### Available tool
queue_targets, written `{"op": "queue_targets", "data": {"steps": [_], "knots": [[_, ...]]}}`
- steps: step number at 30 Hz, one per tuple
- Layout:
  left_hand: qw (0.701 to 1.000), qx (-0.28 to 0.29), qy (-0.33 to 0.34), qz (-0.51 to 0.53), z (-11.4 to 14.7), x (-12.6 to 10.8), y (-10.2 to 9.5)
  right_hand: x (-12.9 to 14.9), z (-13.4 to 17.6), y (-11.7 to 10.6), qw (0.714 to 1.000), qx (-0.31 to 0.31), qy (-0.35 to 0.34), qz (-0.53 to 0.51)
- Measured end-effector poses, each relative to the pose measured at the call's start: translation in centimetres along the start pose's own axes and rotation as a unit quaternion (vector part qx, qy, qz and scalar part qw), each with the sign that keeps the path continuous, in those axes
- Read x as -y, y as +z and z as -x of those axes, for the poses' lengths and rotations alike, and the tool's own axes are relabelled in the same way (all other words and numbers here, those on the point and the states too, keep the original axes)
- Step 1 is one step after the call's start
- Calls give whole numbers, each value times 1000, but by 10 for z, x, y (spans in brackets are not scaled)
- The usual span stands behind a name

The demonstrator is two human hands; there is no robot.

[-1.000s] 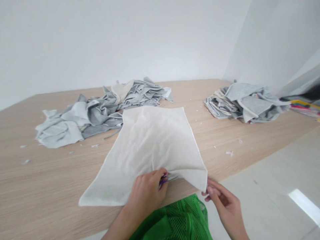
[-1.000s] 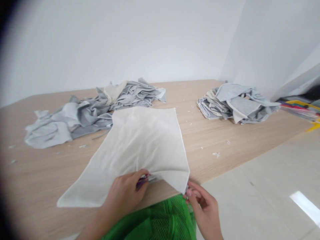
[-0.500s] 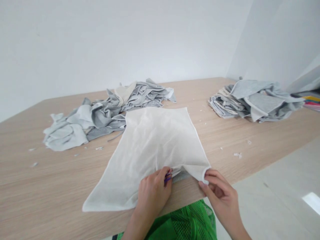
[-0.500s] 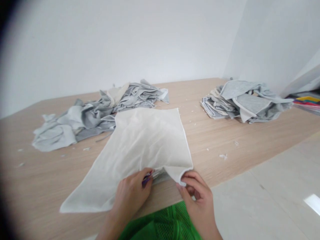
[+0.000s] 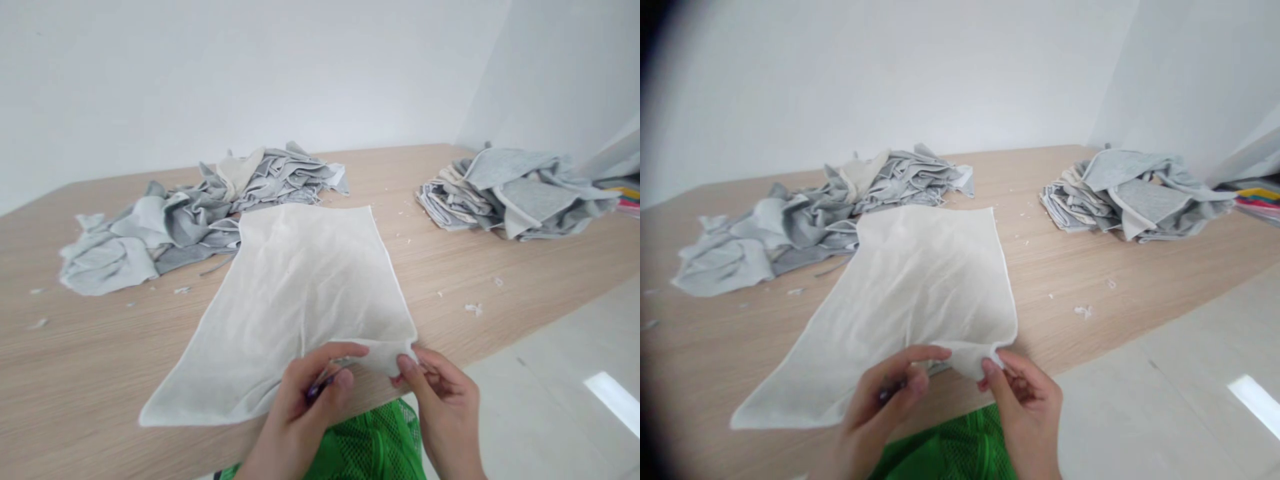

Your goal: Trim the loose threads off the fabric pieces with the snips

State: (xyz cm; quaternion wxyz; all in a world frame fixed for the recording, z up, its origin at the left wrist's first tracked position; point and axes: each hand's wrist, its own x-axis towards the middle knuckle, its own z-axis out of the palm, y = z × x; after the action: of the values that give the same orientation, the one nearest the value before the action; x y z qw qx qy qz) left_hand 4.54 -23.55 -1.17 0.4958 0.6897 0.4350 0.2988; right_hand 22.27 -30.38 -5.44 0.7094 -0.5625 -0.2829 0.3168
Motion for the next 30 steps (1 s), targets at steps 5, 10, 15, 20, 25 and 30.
{"op": "queue_targets", "data": {"steps": [5,10,15,20,25,30], "knots": [[989,147,10,30,-11,-17,-7,10,2,3,997,37,12,-71],[988,94,76,-92,-12,-16,14,14,0,3,992,87,4,-87],[988,41,128,-73,-15,-7,31,13,1,-1,986,131,8,-107],[987,75,135,-48,-19,-9,29,13,2,0,988,123,-5,-96],[979,120,136,-92,-18,-13,24,13,-1,2,993,95,-20,-66],[969,161,143,-117,-19,-13,19,14,-3,3,995,87,-31,-44]]}}
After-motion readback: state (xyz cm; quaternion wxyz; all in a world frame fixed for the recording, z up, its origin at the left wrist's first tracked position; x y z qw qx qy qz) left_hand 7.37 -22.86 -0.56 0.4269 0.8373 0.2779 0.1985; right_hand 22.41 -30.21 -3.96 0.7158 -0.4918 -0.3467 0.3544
